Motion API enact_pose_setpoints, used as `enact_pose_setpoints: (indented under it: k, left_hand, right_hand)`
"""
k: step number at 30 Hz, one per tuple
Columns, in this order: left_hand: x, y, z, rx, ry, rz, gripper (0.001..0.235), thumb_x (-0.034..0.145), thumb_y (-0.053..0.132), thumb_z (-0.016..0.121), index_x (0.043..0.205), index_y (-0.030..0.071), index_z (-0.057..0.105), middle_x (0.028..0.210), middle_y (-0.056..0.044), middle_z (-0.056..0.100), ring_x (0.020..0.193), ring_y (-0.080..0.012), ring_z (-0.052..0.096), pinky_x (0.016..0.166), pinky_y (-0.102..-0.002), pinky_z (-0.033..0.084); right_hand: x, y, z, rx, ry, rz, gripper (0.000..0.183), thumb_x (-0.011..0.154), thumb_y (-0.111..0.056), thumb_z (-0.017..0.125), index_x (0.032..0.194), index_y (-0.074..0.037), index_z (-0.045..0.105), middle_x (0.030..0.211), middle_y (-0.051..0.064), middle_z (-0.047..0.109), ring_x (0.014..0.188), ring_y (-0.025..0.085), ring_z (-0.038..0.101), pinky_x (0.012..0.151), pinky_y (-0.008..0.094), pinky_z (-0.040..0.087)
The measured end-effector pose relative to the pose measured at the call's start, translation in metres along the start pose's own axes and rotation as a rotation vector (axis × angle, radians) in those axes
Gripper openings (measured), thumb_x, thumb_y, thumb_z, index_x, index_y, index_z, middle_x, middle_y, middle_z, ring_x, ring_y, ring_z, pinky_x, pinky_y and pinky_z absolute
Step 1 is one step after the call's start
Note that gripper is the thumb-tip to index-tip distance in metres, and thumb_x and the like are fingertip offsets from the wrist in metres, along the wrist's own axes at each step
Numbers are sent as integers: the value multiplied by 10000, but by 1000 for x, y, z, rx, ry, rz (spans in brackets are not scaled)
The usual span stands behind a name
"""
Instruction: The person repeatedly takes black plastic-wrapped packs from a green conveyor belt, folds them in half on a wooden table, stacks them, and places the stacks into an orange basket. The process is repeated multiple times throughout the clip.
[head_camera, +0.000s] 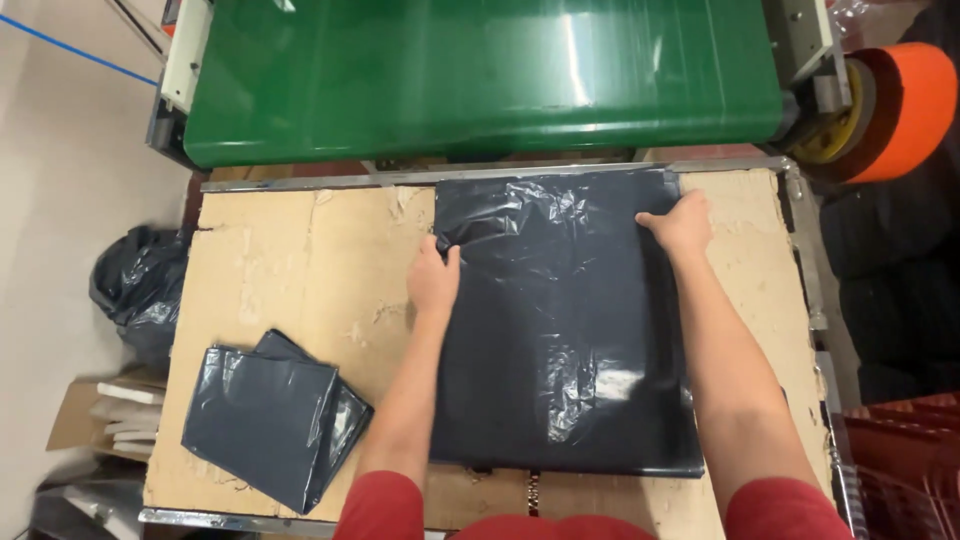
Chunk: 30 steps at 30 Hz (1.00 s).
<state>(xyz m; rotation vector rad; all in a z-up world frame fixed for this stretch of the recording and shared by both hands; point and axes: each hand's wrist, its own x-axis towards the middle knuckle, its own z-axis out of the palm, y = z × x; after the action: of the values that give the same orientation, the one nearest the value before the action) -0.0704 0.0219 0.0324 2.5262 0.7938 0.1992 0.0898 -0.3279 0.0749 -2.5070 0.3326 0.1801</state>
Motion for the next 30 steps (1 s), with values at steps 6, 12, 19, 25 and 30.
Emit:
enact_pose_setpoints:
  k: [6, 12, 19, 25, 30]
  left_hand:
    - [-66, 31, 53, 82, 346, 868, 465, 766, 421, 704, 1164, 194, 625, 1004, -36, 626, 964, -272, 598, 670, -405, 488]
    - [-111, 68, 50, -296, -197, 694, 283, 974, 469, 563, 1045, 217, 672, 901, 33, 617, 918, -180, 596, 742, -310, 513]
    - [-33, -34, 30, -1636, -1269, -322, 1193, 808, 964, 173, 1488, 8, 394, 1583, -248, 353, 1486, -348, 335, 1166, -425, 300]
    - [-48, -109, 18, -1651, -1005, -662, 984, 842, 846, 365, 1225, -7, 669, 1239, -243, 668, 1185, -405, 638, 1042, -510, 484]
    - [-90, -105, 8, -1434, -559, -518, 333, 890, 238, 798, 1172, 89, 703, 1055, -172, 744, 987, -279, 739, 849, -421, 605]
  right_hand:
    - [18, -11, 9, -151, -113, 17, 674, 659, -297, 906, 1164, 73, 657, 1092, 303, 687, 1084, 493, 646, 868, 643, 498]
    - [32, 12, 55, 64, 45, -246, 423, 720, -280, 844, 1005, 12, 733, 888, 251, 705, 954, 467, 684, 781, 567, 534]
    - [-190, 55, -75, 389, 66, -715, 225, 778, -92, 866, 941, -17, 729, 1035, 196, 673, 1141, 399, 624, 992, 473, 494]
    - [-256, 177, -34, 49, -42, -727, 318, 629, -171, 842, 911, -302, 775, 1157, -70, 680, 1307, 228, 547, 1074, 380, 387]
    - [-279, 185, -25, -387, 8, -666, 505, 613, 11, 787, 1001, -311, 755, 1276, -131, 660, 1379, 157, 494, 1101, 379, 379]
